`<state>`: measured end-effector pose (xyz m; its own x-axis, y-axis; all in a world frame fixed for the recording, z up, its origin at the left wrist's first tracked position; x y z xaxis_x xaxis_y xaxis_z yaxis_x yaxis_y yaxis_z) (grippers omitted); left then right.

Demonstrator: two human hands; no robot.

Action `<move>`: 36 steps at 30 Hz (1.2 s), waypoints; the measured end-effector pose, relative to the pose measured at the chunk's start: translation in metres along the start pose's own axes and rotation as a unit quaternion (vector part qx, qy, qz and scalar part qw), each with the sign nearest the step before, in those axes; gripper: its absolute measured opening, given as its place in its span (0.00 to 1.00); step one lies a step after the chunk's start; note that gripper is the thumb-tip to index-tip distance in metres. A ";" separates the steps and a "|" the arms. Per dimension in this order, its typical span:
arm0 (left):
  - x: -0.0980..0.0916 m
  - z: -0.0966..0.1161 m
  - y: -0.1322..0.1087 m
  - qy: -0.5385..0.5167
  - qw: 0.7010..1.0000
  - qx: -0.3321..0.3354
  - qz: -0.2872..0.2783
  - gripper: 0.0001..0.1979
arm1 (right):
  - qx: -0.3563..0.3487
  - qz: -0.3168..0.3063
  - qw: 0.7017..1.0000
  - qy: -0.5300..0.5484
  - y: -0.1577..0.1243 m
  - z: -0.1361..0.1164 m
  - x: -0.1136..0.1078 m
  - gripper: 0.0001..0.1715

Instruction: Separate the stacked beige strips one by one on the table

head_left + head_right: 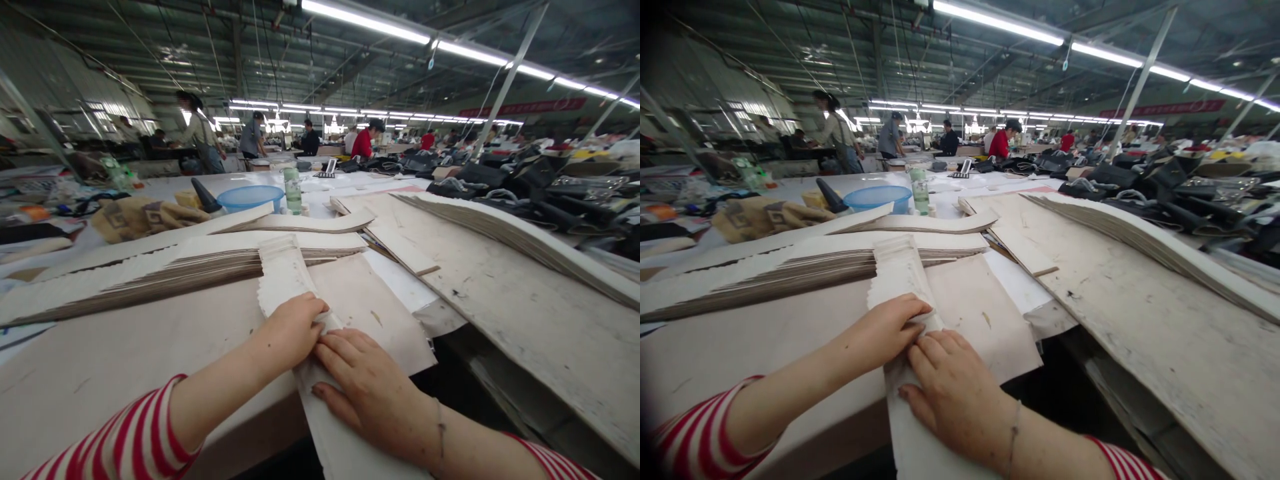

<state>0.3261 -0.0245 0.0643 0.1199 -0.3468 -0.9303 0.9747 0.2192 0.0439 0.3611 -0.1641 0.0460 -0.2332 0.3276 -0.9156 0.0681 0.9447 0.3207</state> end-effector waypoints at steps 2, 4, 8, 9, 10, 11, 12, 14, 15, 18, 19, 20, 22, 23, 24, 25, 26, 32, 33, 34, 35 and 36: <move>0.001 0.002 -0.001 0.040 0.999 0.013 -0.005 0.13 | 0.000 -0.003 1.000 0.004 0.000 0.000 0.000 0.20; 0.003 0.003 -0.002 0.070 0.997 0.024 -0.012 0.12 | 0.000 -0.005 1.000 0.008 0.001 0.000 0.000 0.19; 0.005 0.005 -0.003 0.104 0.993 0.048 -0.019 0.12 | -0.007 0.002 1.000 0.011 0.001 0.000 -0.001 0.18; 0.005 0.005 -0.003 0.111 0.992 0.053 -0.022 0.11 | -0.011 0.007 1.000 0.009 0.000 0.000 0.000 0.18; 0.006 0.005 -0.003 0.117 0.991 0.058 -0.025 0.11 | -0.013 0.014 1.000 0.006 0.000 0.001 0.000 0.18; 0.006 0.006 -0.003 0.122 0.990 0.062 -0.029 0.10 | -0.015 0.022 1.000 0.000 -0.001 0.001 0.001 0.18; 0.006 0.006 -0.003 0.126 0.989 0.064 -0.033 0.10 | -0.017 0.032 0.999 -0.007 -0.001 0.001 0.002 0.18; 0.006 0.008 -0.003 0.138 0.987 0.067 -0.041 0.10 | -0.022 0.051 0.998 -0.024 -0.002 0.001 0.004 0.18; 0.007 0.009 -0.003 0.146 0.986 0.071 -0.043 0.10 | -0.023 0.055 0.998 -0.032 -0.003 0.001 0.005 0.17; 0.008 0.016 -0.005 0.188 0.977 0.092 -0.048 0.12 | -0.020 0.051 0.997 -0.049 -0.003 0.001 0.005 0.09; 0.008 0.019 -0.006 0.205 0.972 0.100 -0.052 0.13 | -0.019 0.048 0.997 -0.052 -0.002 0.001 0.004 0.07; 0.008 0.021 -0.007 0.220 0.968 0.106 -0.057 0.14 | -0.018 0.045 0.998 -0.051 -0.002 0.002 0.003 0.06; 0.007 0.023 -0.009 0.228 0.965 0.111 -0.068 0.15 | -0.014 0.042 0.998 -0.035 0.000 0.005 -0.002 0.05; 0.005 0.023 -0.010 0.218 0.967 0.112 -0.072 0.14 | -0.007 0.039 0.999 -0.021 0.002 0.008 -0.005 0.05; 0.004 0.022 -0.010 0.198 0.971 0.111 -0.074 0.14 | 0.007 0.037 0.999 -0.005 0.004 0.012 -0.009 0.04; 0.002 0.019 -0.011 0.175 0.976 0.110 -0.074 0.13 | 0.025 0.037 0.999 0.010 0.006 0.018 -0.012 0.03; 0.000 0.016 -0.011 0.150 0.980 0.107 -0.072 0.12 | 0.043 0.039 0.998 0.023 0.010 0.024 -0.015 0.04; -0.010 -0.005 -0.014 -0.035 0.992 0.079 -0.087 0.15 | 0.045 -0.040 0.991 0.119 0.035 0.049 -0.020 0.37; -0.011 -0.007 -0.016 -0.076 0.990 0.073 -0.094 0.18 | 0.043 -0.068 0.988 0.133 0.038 0.050 -0.019 0.39; -0.013 -0.009 -0.017 -0.115 0.986 0.066 -0.099 0.23 | 0.041 -0.091 0.985 0.142 0.040 0.051 -0.019 0.40; -0.015 -0.011 -0.020 -0.146 0.982 0.058 -0.101 0.26 | 0.037 -0.107 0.983 0.147 0.041 0.050 -0.020 0.40; -0.016 -0.012 -0.022 -0.166 0.980 0.047 -0.100 0.28 | 0.028 -0.118 0.981 0.149 0.042 0.050 -0.021 0.40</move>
Point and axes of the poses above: each hand's wrist, its own y-axis towards the middle knuckle, its own x-axis out of the palm, z = x × y, the point moved 2 cm from there along y, towards the middle knuckle, and after that the axes turned 1 degree about -x, right-handed, at the moved point
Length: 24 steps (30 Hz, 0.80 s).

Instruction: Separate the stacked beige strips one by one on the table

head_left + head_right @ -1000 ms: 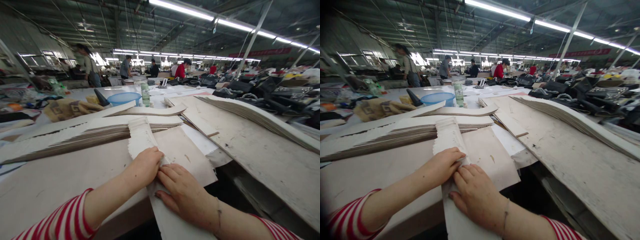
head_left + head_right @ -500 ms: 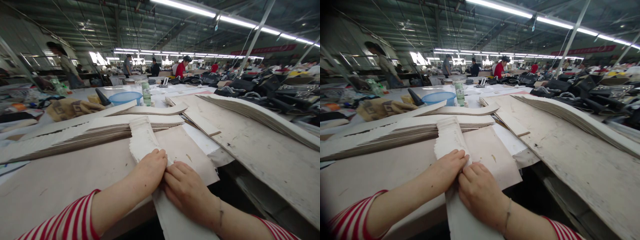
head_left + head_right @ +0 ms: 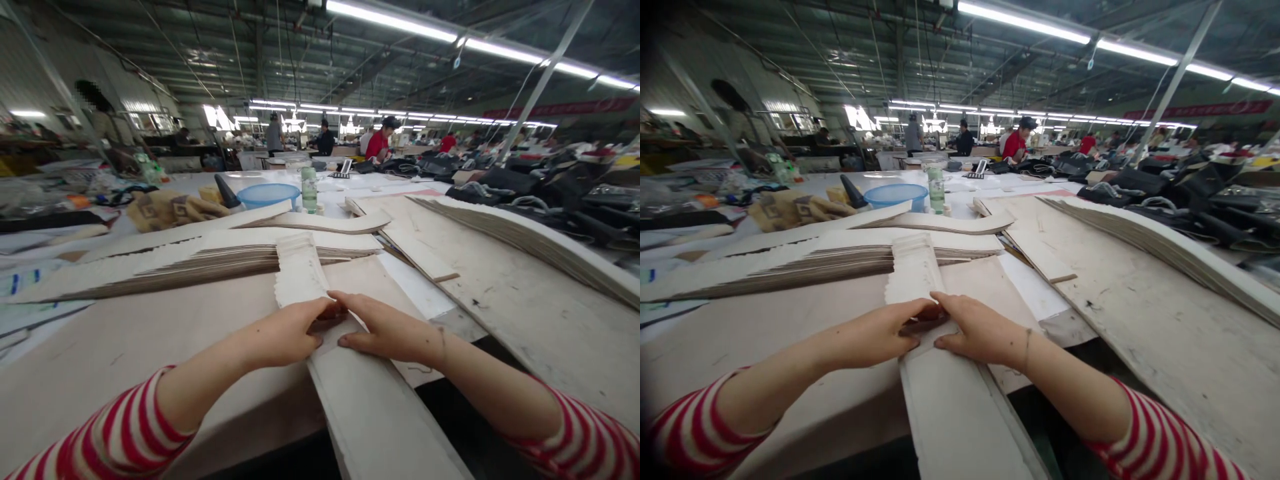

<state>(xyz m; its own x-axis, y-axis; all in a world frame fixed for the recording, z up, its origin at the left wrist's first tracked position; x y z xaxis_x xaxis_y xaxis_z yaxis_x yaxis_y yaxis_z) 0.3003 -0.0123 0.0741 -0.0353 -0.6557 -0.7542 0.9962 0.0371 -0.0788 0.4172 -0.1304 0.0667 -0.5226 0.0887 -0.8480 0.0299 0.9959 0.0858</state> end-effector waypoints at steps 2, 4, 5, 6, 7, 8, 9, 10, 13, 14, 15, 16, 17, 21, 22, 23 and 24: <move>-0.002 -0.003 -0.006 -0.008 0.999 -0.031 0.020 0.27 | -0.016 -0.021 1.000 -0.006 0.001 -0.003 -0.003 0.36; -0.003 -0.007 -0.013 0.009 0.996 -0.077 0.043 0.23 | -0.028 -0.047 0.998 -0.022 0.003 -0.006 -0.006 0.32; -0.003 -0.009 -0.016 0.016 0.994 -0.098 0.052 0.22 | -0.031 -0.061 0.997 -0.033 0.004 -0.007 -0.008 0.30; -0.002 -0.011 -0.018 0.019 0.991 -0.114 0.060 0.21 | -0.034 -0.076 0.996 -0.042 0.007 -0.008 -0.010 0.29; 0.000 -0.013 -0.021 0.017 0.990 -0.126 0.068 0.20 | -0.037 -0.090 0.994 -0.049 0.010 -0.009 -0.011 0.28; 0.002 -0.014 -0.023 0.013 0.988 -0.133 0.077 0.19 | -0.041 -0.105 0.992 -0.052 0.013 -0.010 -0.013 0.27; 0.004 -0.015 -0.024 0.005 0.986 -0.139 0.087 0.18 | -0.046 -0.119 0.990 -0.054 0.016 -0.011 -0.014 0.27; 0.006 -0.015 -0.025 -0.006 0.985 -0.144 0.099 0.17 | -0.050 -0.133 0.988 -0.054 0.020 -0.011 -0.015 0.26; 0.012 -0.017 -0.028 -0.035 0.979 -0.152 0.132 0.15 | -0.063 -0.168 0.983 -0.049 0.028 -0.015 -0.016 0.27; 0.013 -0.017 -0.028 -0.039 0.978 -0.152 0.140 0.14 | -0.065 -0.175 0.981 -0.048 0.029 -0.017 -0.016 0.27; 0.014 -0.018 -0.029 -0.040 0.977 -0.150 0.147 0.14 | -0.066 -0.179 0.980 -0.049 0.030 -0.018 -0.016 0.27; 0.015 -0.018 -0.030 -0.038 0.977 -0.148 0.152 0.13 | -0.067 -0.180 0.980 -0.050 0.031 -0.019 -0.016 0.27; 0.016 -0.018 -0.030 -0.035 0.977 -0.145 0.156 0.13 | -0.068 -0.178 0.980 -0.053 0.031 -0.020 -0.016 0.27; 0.017 -0.015 -0.032 -0.014 0.978 -0.134 0.160 0.11 | -0.078 -0.163 0.982 -0.059 0.029 -0.021 -0.015 0.24; 0.017 -0.014 -0.032 -0.006 0.978 -0.132 0.161 0.11 | -0.083 -0.161 0.982 -0.059 0.028 -0.020 -0.015 0.24; 0.016 -0.013 -0.032 0.003 0.979 -0.129 0.161 0.10 | -0.088 -0.159 0.981 -0.060 0.027 -0.020 -0.015 0.24; 0.016 -0.012 -0.032 0.013 0.979 -0.125 0.161 0.10 | -0.093 -0.157 0.981 -0.060 0.027 -0.020 -0.014 0.23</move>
Point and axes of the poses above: each hand's wrist, its own y-axis towards the middle knuckle, its own x-axis out of the palm, z = x × y, the point moved 2 cm from there along y, towards the middle knuckle, and after that the axes turned 1 degree about -x, right-handed, at the moved point
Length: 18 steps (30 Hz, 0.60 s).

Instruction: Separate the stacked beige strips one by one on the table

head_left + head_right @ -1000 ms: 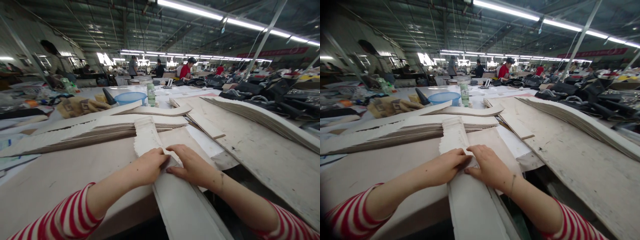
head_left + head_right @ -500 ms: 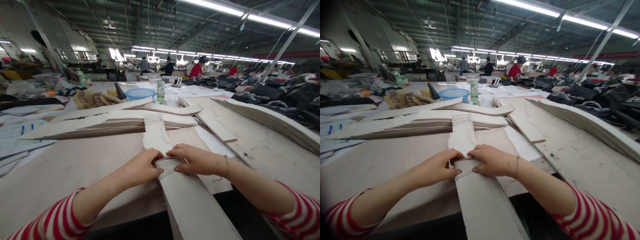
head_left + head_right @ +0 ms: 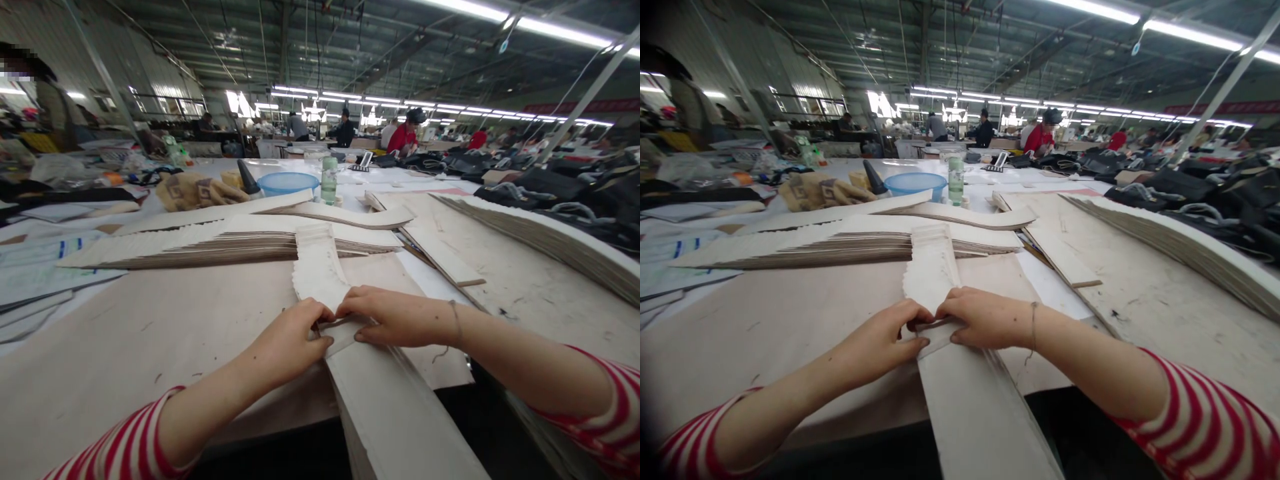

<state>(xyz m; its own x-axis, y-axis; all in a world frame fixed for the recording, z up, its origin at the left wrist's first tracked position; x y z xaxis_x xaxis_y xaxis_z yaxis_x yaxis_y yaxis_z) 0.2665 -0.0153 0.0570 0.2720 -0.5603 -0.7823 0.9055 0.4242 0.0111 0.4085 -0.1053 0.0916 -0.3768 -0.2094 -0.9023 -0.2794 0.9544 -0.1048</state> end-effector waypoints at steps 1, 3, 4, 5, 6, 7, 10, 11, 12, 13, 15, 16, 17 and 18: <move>0.000 0.001 0.000 0.009 1.000 0.007 -0.001 0.09 | -0.004 0.002 1.000 -0.001 0.000 0.000 0.001 0.23; -0.001 0.003 -0.001 0.028 0.999 0.022 -0.005 0.08 | -0.007 0.005 1.000 -0.006 -0.001 -0.001 0.002 0.23; -0.001 0.004 -0.002 0.039 0.999 0.030 -0.008 0.07 | -0.008 0.007 1.000 -0.009 -0.002 -0.002 0.002 0.23; -0.001 0.005 -0.003 0.050 0.998 0.040 -0.012 0.07 | -0.009 0.008 1.000 -0.013 -0.002 -0.002 0.003 0.22; 0.000 0.005 -0.003 0.062 0.997 0.049 -0.016 0.07 | -0.008 0.009 1.000 -0.019 -0.002 -0.003 0.003 0.22; 0.000 0.005 -0.004 0.075 0.995 0.056 -0.017 0.08 | -0.005 0.009 1.000 -0.024 -0.003 -0.003 0.004 0.21; 0.002 0.005 -0.006 0.124 0.990 0.071 -0.018 0.09 | 0.013 0.013 0.999 -0.044 -0.005 -0.005 0.009 0.18; 0.003 0.006 -0.007 0.142 0.987 0.075 -0.018 0.09 | 0.017 0.017 0.998 -0.052 -0.006 -0.005 0.011 0.17; 0.004 0.007 -0.008 0.161 0.983 0.080 -0.018 0.09 | 0.019 0.021 0.998 -0.061 -0.007 -0.007 0.013 0.16; 0.005 0.008 -0.008 0.180 0.980 0.085 -0.017 0.10 | 0.019 0.027 0.997 -0.071 -0.009 -0.008 0.017 0.17; 0.009 0.009 -0.011 0.217 0.971 0.095 -0.014 0.11 | 0.019 0.046 0.994 -0.093 -0.012 -0.012 0.023 0.19; 0.011 0.009 -0.012 0.236 0.966 0.101 -0.011 0.12 | 0.022 0.058 0.993 -0.105 -0.013 -0.014 0.026 0.21; 0.013 0.009 -0.014 0.254 0.961 0.109 -0.007 0.13 | 0.027 0.070 0.990 -0.117 -0.014 -0.016 0.029 0.22; 0.015 0.008 -0.017 0.269 0.956 0.120 -0.002 0.14 | 0.033 0.082 0.988 -0.130 -0.015 -0.017 0.031 0.22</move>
Point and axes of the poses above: each hand's wrist, its own y-axis towards the middle knuckle, its own x-axis out of the palm, z = x × y, the point moved 2 cm from there along y, towards the middle knuckle, and after that the axes turned 1 degree about -x, right-handed, at the moved point
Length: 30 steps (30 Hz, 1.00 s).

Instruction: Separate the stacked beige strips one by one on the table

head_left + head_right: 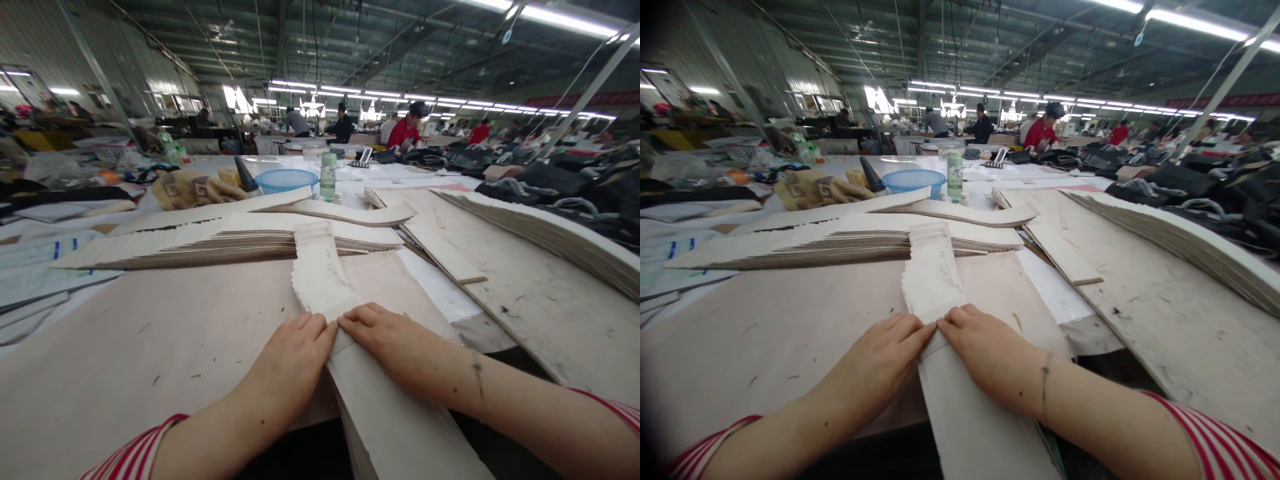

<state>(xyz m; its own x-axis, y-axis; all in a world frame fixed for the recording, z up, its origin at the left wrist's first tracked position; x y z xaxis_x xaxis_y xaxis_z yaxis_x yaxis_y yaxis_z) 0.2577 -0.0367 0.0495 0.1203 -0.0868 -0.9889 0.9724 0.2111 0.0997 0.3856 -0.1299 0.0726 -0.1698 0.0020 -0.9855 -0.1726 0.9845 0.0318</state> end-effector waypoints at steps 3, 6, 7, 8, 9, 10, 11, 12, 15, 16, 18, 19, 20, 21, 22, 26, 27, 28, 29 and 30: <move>0.006 0.001 -0.012 0.030 0.998 0.037 0.029 0.20 | 0.004 0.014 0.999 -0.042 -0.001 -0.005 0.003 0.20; 0.012 -0.001 -0.025 0.031 0.996 0.067 0.054 0.23 | -0.011 0.021 0.998 -0.066 -0.001 -0.009 0.005 0.18; 0.014 -0.002 -0.029 0.029 0.995 0.072 0.060 0.24 | -0.013 0.026 0.997 -0.071 -0.001 -0.009 0.006 0.18; 0.017 -0.002 -0.032 0.025 0.995 0.075 0.066 0.25 | -0.009 0.032 0.997 -0.076 -0.001 -0.010 0.007 0.19; 0.018 -0.004 -0.034 0.017 0.994 0.075 0.072 0.26 | -0.002 0.038 0.996 -0.081 -0.002 -0.010 0.008 0.20; 0.019 -0.005 -0.036 0.003 0.994 0.076 0.078 0.26 | 0.007 0.041 0.996 -0.085 -0.003 -0.010 0.009 0.20; 0.020 -0.007 -0.037 -0.017 0.993 0.078 0.083 0.26 | 0.016 0.041 0.995 -0.087 -0.003 -0.010 0.009 0.21; 0.019 -0.010 -0.037 -0.042 0.992 0.078 0.086 0.26 | 0.021 0.038 0.995 -0.087 -0.004 -0.009 0.010 0.22; 0.010 -0.022 -0.033 -0.120 0.988 0.041 0.085 0.22 | 0.016 0.040 0.995 -0.087 -0.005 -0.006 0.008 0.20; 0.006 -0.026 -0.030 -0.138 0.986 0.016 0.090 0.20 | 0.014 0.048 0.995 -0.088 -0.005 -0.005 0.007 0.18; -0.001 -0.030 -0.025 -0.157 0.982 -0.023 0.107 0.17 | 0.018 0.066 0.994 -0.089 -0.006 -0.002 0.006 0.15; -0.003 -0.030 -0.023 -0.160 0.980 -0.029 0.114 0.16 | 0.023 0.072 0.993 -0.089 -0.006 -0.001 0.005 0.13; -0.003 -0.028 -0.020 -0.160 0.980 -0.024 0.115 0.15 | 0.026 0.074 0.993 -0.087 -0.006 0.000 0.005 0.12; -0.003 -0.026 -0.019 -0.158 0.981 -0.015 0.112 0.15 | 0.029 0.075 0.993 -0.085 -0.006 0.001 0.004 0.11; -0.002 -0.023 -0.017 -0.157 0.982 -0.006 0.108 0.14 | 0.032 0.075 0.993 -0.083 -0.006 0.001 0.004 0.11; 0.002 -0.018 -0.015 -0.148 0.985 0.015 0.091 0.14 | 0.041 0.078 0.993 -0.083 -0.007 0.001 0.002 0.10; 0.002 -0.018 -0.015 -0.147 0.985 0.016 0.087 0.14 | 0.045 0.080 0.992 -0.082 -0.007 0.001 0.002 0.10; 0.001 -0.018 -0.015 -0.149 0.985 0.015 0.084 0.14 | 0.048 0.081 0.992 -0.079 -0.008 0.002 0.002 0.11; 0.000 -0.019 -0.014 -0.152 0.985 0.011 0.084 0.13 | 0.051 0.083 0.992 -0.074 -0.008 0.002 0.003 0.11; -0.002 -0.019 -0.013 -0.155 0.984 0.006 0.087 0.13 | 0.054 0.085 0.993 -0.068 -0.008 0.002 0.004 0.12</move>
<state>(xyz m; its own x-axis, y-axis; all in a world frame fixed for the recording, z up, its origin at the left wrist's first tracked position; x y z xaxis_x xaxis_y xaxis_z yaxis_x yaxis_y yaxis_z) 0.2411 -0.0209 0.0479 0.3379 -0.3437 -0.8762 0.9341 0.2368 0.2673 0.3888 -0.1378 0.0685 -0.0540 0.1869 -0.9809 -0.0469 0.9808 0.1895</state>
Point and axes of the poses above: each hand's wrist, its own y-axis towards the middle knuckle, its own x-axis out of the palm, z = x × y, the point moved 2 cm from there along y, towards the middle knuckle, and after that the axes turned 1 degree about -x, right-handed, at the moved point
